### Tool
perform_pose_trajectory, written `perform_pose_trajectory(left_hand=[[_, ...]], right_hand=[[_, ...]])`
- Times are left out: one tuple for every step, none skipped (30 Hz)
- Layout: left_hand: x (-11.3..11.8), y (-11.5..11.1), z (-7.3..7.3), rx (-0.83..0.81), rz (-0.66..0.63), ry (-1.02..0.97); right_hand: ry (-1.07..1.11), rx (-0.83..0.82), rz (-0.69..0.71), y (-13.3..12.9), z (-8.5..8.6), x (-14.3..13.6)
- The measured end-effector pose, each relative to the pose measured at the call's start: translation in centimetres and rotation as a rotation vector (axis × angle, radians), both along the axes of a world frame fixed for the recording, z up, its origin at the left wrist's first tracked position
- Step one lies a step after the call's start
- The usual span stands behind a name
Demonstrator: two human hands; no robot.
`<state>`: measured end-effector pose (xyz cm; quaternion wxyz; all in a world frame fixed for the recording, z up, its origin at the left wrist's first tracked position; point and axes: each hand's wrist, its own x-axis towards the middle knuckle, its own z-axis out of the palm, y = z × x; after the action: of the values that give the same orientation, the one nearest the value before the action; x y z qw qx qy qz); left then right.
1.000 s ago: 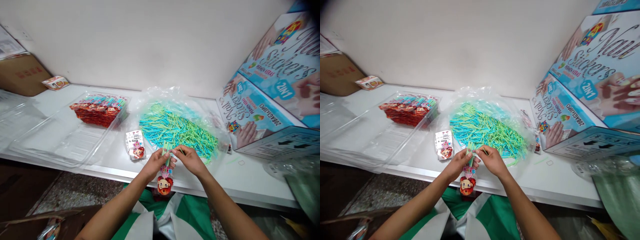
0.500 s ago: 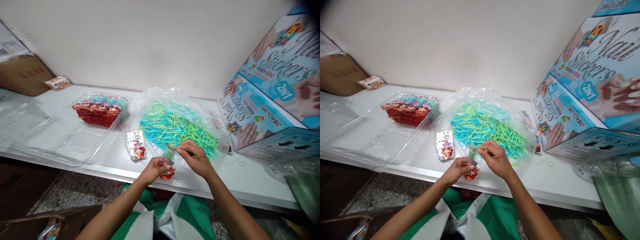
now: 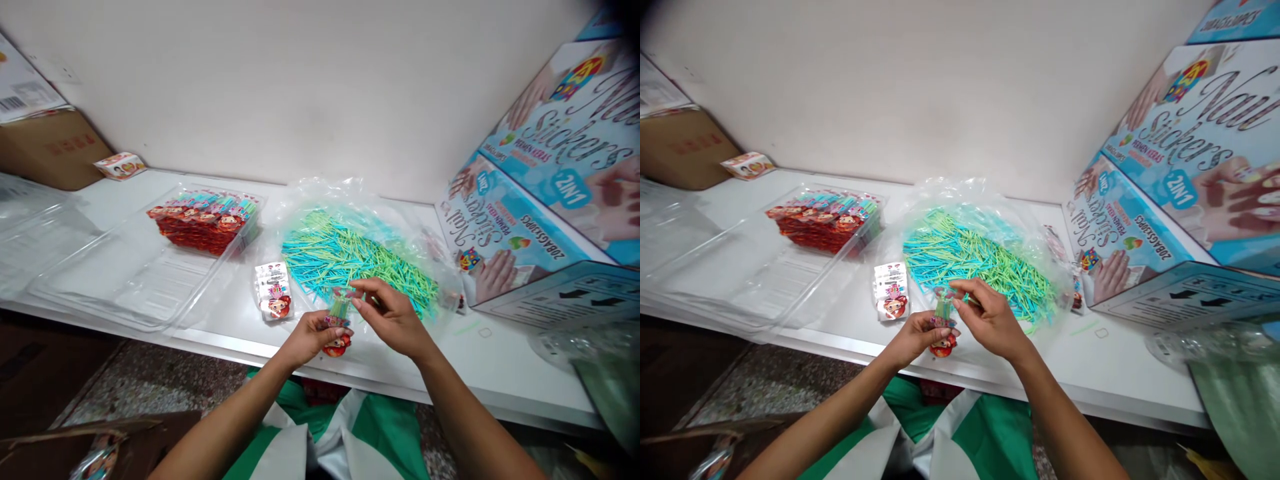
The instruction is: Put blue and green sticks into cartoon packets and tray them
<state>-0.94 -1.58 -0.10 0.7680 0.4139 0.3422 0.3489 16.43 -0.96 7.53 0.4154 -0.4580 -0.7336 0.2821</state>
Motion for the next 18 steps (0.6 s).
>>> perform_pose_trajectory(left_hand=[[0.0,0.0,0.1,0.002,-0.002,-0.003],[0.0,0.0,0.1,0.002,-0.003,-0.007],[0.0,-0.1,0.2,0.003,-0.003,-0.012],[0.0,-0.1,0.2,0.004,-0.004,-0.016],[0.0,-0.1,0.2,0.007,-0.007,-0.017],[0.0,0.0,0.3,0.009,-0.009,-0.016],[0.0,0.0,0.4,0.010,-0.012,-0.013],[0.0,0.0,0.4,0.009,-0.018,-0.010],[0.0,0.0,0.5,0.005,-0.026,-0.009],[0.0,0.1,0.6,-0.001,-0.034,-0.009],[0.0,0.1,0.7,-0.008,-0.041,-0.010],[0.0,0.1,0.8,-0.014,-0.044,-0.010],[-0.1,0.1,0.8,-0.018,-0.045,-0.011],[-0.1,0.1,0.8,-0.018,-0.043,-0.013],[-0.2,0.1,0.8,-0.015,-0.043,-0.013],[-0.2,0.1,0.8,-0.010,-0.046,-0.014],[-0.3,0.1,0.8,-0.004,-0.049,-0.015],[-0.4,0.1,0.9,0.003,-0.046,-0.020]], right_hand=[[-0.019,-0.003,0.020,0.1,0.0,-0.1],[-0.034,-0.003,0.039,0.1,0.1,-0.1],[-0.036,-0.012,0.047,0.1,0.1,-0.2],[-0.020,-0.037,0.040,0.2,0.0,-0.2],[0.007,-0.077,0.026,0.2,0.0,-0.3],[0.032,-0.125,0.012,0.2,-0.1,-0.3],[0.045,-0.171,0.011,0.3,-0.2,-0.4],[0.045,-0.201,0.025,0.3,-0.3,-0.5],[0.033,-0.212,0.044,0.4,-0.4,-0.6],[0.017,-0.203,0.059,0.5,-0.6,-0.7],[0.007,-0.185,0.066,0.6,-0.8,-0.9],[0.006,-0.171,0.065,0.7,-0.9,-1.0],[0.017,-0.169,0.058,0.8,-1.1,-1.1],[0.034,-0.182,0.051,0.9,-1.2,-1.3],[0.053,-0.206,0.050,0.9,-1.4,-1.4],[0.075,-0.235,0.054,1.0,-1.5,-1.6],[0.096,-0.261,0.057,1.1,-1.6,-1.7],[0.114,-0.280,0.059,1.3,-1.6,-1.9]])
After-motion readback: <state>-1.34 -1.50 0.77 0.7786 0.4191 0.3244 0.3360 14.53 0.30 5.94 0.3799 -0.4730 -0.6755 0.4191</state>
